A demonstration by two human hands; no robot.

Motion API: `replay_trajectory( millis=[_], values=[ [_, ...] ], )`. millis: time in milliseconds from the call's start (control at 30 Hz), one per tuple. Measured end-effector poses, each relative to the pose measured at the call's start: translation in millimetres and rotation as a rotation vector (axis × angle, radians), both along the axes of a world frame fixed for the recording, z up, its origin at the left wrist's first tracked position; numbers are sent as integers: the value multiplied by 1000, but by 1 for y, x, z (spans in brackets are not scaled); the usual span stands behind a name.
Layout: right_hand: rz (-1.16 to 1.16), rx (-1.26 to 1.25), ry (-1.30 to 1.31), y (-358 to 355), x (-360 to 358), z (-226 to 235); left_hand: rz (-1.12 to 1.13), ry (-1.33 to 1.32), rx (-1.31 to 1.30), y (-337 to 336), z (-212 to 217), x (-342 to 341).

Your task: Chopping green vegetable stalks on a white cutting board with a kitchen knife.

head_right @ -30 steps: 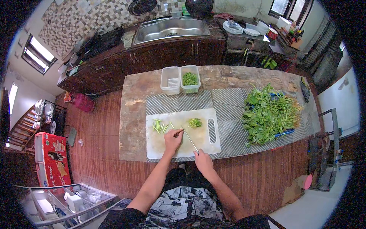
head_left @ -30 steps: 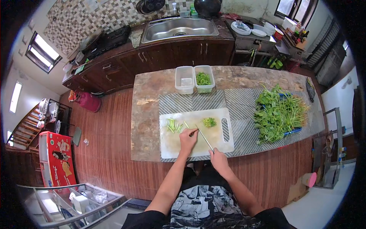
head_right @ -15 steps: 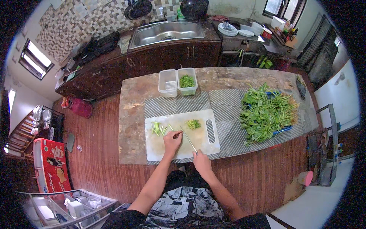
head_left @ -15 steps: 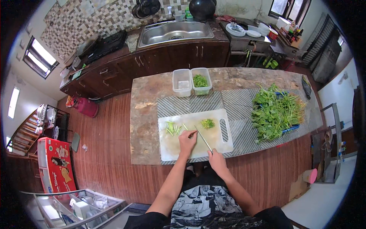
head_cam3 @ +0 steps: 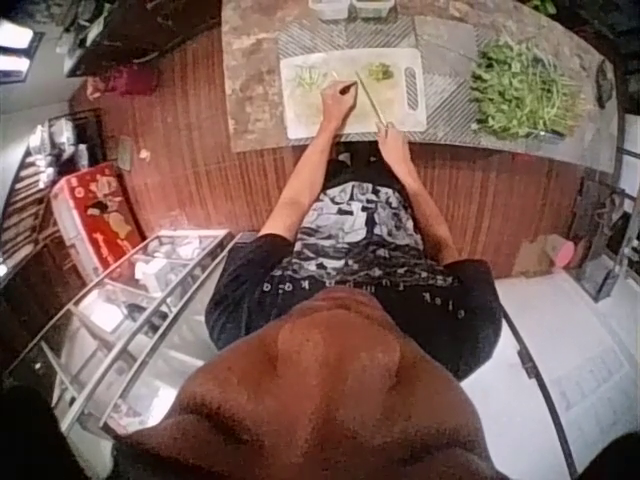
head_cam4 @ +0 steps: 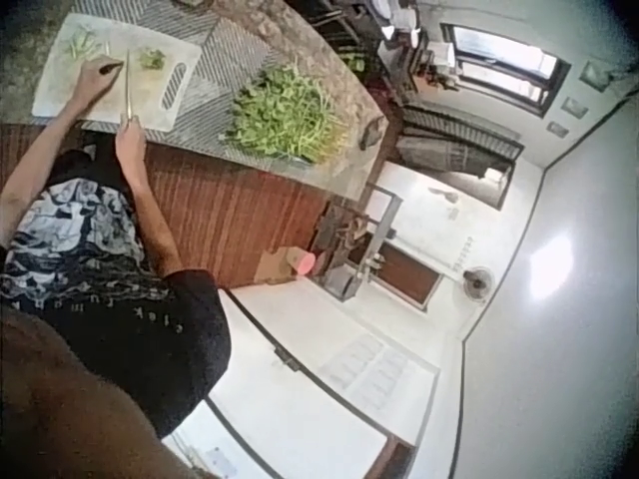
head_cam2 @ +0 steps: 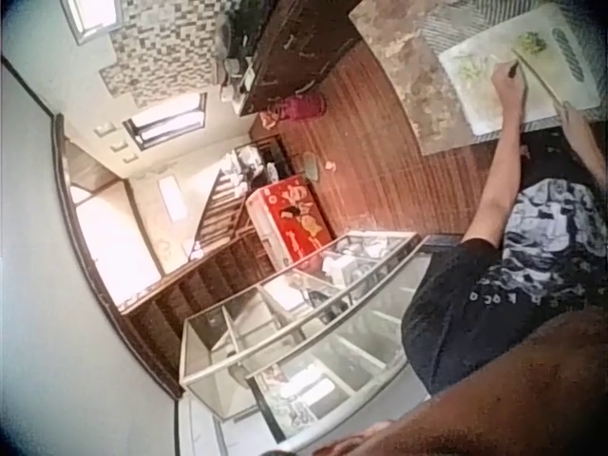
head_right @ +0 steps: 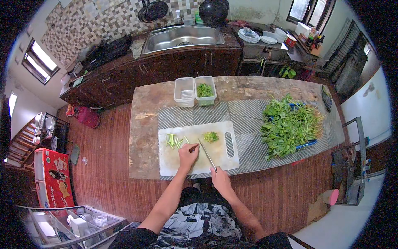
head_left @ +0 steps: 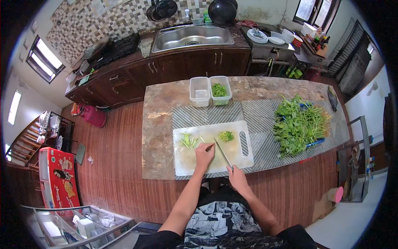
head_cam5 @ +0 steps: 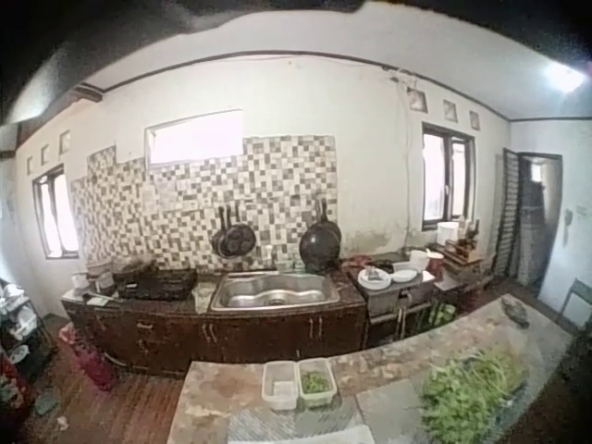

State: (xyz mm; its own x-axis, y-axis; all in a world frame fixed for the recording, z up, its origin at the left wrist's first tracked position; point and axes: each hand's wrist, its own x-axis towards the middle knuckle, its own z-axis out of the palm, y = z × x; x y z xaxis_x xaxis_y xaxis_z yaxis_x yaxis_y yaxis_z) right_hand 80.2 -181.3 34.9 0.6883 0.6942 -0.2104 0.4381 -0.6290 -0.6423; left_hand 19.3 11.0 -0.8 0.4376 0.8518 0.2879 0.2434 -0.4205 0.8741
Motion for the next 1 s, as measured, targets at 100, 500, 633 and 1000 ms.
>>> replay_trajectory(
  millis=[100,500,633,1000],
  values=[
    [4,-1,36,-2,-5,3,-27,-4,-24,0,3,-3],
    [-36,-123,26,5,-16,5,-11,26,-37,-1,4,-1],
    [-39,-121,-6,16,-17,-2,-1,46,-51,-1,4,-1],
    [-20,-120,-54,9,-18,-2,12,4,-24,-2,2,1]
  ],
)
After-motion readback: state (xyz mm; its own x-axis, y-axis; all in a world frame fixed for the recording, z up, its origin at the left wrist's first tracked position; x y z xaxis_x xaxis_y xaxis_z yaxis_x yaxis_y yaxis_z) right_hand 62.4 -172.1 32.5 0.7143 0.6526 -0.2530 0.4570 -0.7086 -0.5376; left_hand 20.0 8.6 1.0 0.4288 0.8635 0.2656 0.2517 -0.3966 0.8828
